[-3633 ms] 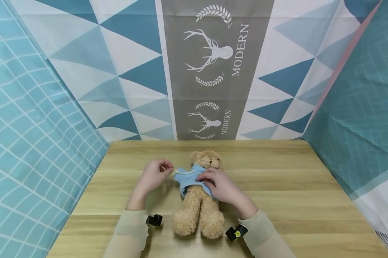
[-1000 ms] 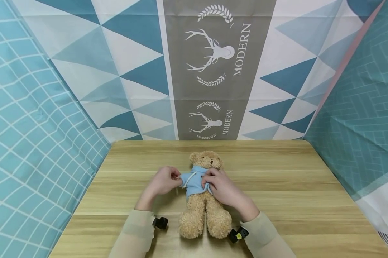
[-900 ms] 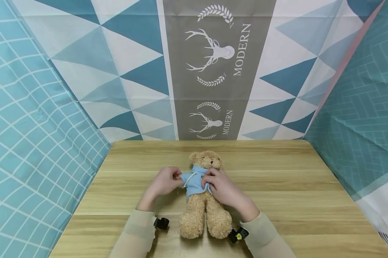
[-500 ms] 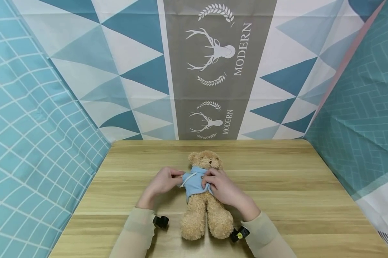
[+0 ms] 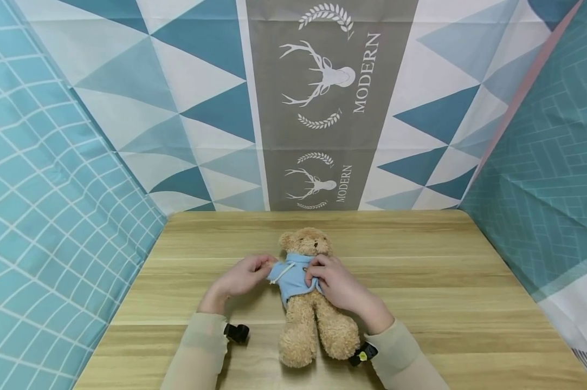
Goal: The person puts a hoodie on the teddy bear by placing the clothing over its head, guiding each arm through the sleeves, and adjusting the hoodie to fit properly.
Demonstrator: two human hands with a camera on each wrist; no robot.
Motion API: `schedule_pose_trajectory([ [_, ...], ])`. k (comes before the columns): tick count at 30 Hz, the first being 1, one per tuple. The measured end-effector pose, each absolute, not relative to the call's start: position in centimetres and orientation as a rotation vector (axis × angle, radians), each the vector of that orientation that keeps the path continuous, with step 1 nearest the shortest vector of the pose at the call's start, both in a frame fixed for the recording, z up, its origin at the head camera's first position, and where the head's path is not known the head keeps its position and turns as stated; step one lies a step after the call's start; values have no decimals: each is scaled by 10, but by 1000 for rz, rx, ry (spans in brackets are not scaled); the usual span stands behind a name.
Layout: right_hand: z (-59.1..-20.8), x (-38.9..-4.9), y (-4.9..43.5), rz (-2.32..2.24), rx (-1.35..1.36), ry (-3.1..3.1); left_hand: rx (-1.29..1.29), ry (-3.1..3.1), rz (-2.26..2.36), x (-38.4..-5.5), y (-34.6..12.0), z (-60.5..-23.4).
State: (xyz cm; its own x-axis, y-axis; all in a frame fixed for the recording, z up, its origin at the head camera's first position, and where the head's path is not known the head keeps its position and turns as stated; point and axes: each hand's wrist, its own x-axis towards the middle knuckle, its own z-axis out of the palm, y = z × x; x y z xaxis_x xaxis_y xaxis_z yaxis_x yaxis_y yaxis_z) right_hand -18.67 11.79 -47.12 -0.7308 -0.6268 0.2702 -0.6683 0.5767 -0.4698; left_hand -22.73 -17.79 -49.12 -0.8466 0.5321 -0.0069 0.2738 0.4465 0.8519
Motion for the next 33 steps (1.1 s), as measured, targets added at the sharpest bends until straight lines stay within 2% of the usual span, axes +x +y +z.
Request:
schedule_pose_trajectory([
  [5, -469, -186, 119, 882, 1094, -2729, 839, 2669, 1171, -230, -175, -487],
  [33, -469, -185, 118, 871, 1100, -2725, 954, 2771, 1014, -226, -171, -486],
])
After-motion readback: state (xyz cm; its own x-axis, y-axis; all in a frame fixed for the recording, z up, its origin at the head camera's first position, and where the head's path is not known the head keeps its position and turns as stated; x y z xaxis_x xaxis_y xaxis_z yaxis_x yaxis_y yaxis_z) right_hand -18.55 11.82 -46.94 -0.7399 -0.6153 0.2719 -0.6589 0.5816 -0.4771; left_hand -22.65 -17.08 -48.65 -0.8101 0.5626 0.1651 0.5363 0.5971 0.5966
